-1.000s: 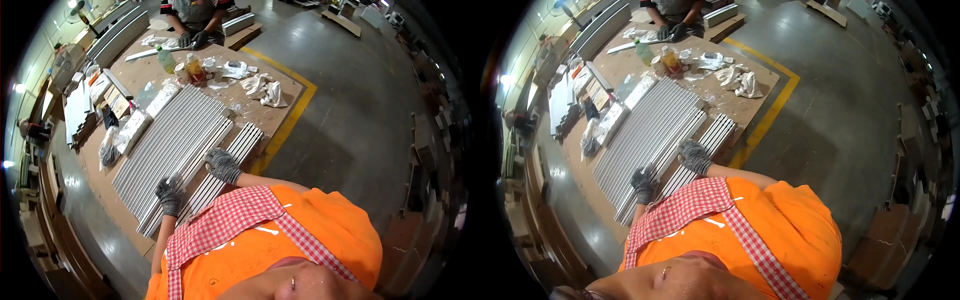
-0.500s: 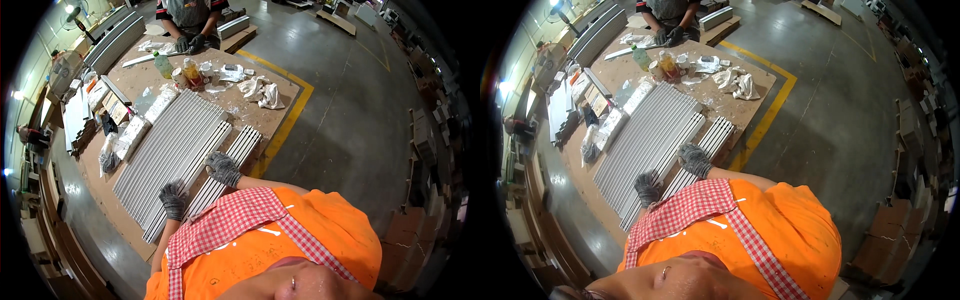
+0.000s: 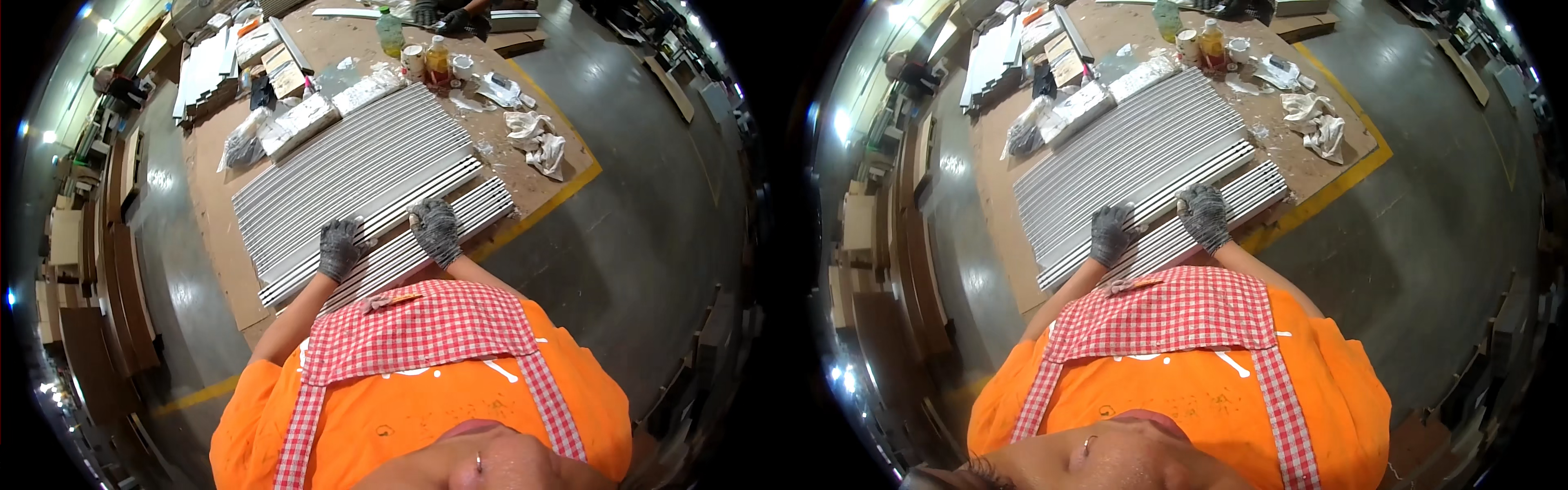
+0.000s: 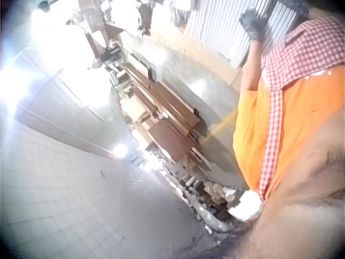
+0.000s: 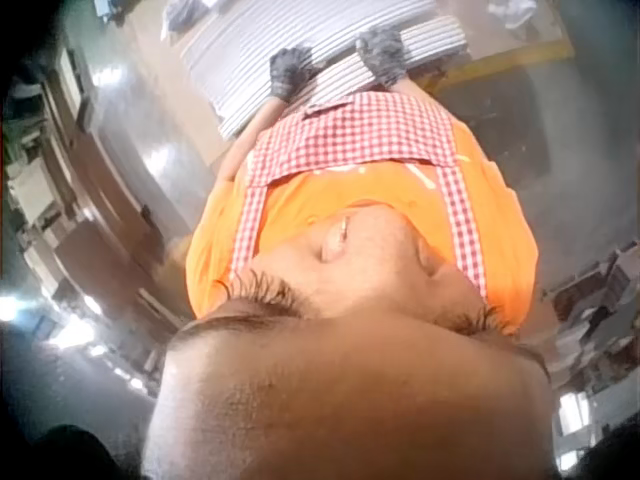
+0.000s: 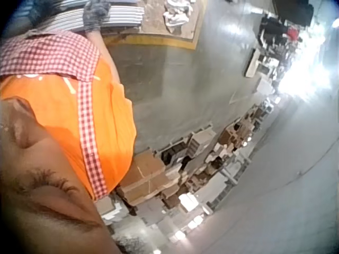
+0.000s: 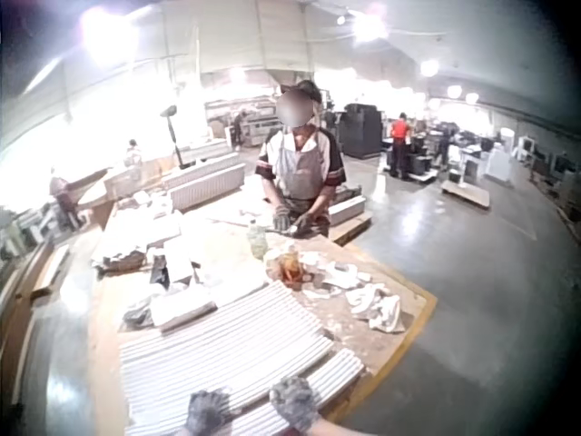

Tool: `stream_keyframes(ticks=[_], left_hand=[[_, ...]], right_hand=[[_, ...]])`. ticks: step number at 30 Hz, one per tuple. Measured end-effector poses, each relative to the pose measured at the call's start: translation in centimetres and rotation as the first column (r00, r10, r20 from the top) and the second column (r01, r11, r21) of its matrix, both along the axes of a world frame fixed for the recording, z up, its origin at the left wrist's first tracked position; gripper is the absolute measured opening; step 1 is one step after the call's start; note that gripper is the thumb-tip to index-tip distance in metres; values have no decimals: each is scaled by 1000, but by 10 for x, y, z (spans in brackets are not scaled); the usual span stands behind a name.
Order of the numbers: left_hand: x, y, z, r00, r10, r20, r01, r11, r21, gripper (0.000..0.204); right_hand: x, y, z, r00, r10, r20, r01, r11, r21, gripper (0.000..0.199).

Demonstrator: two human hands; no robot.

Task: The person stacks long, thin metal rods on a cardboard sheet in a workshop. They pick up the rods one by one or in small groups and arrange them into a neat pile, occasionally adjusting the alignment of the stack.

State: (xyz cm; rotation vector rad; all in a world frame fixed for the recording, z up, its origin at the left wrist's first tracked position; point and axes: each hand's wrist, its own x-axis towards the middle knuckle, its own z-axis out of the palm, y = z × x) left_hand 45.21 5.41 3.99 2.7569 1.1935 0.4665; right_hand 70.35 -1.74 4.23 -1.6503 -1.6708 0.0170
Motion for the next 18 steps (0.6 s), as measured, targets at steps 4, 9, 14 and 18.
stream_keyframes(ticks=[4, 9, 14, 18], left_hand=[[20, 5, 5, 999, 37, 31, -38, 999, 10, 58], [17, 19, -9, 993, 83, 86, -97, 980, 176, 72], [21, 26, -4, 992, 75, 105, -89, 987, 137, 85], [20, 26, -6, 993, 100, 62, -108, 984, 144, 84]], right_hand=[[-1, 2, 5, 1000, -1, -6, 0, 1000, -18, 18], [-1, 2, 5, 996, 15, 84, -9, 997, -71, 20], [-3, 3, 4, 994, 36, 100, -4, 953, -304, 24], [-2, 7, -8, 999, 29, 30, -23, 979, -203, 22]])
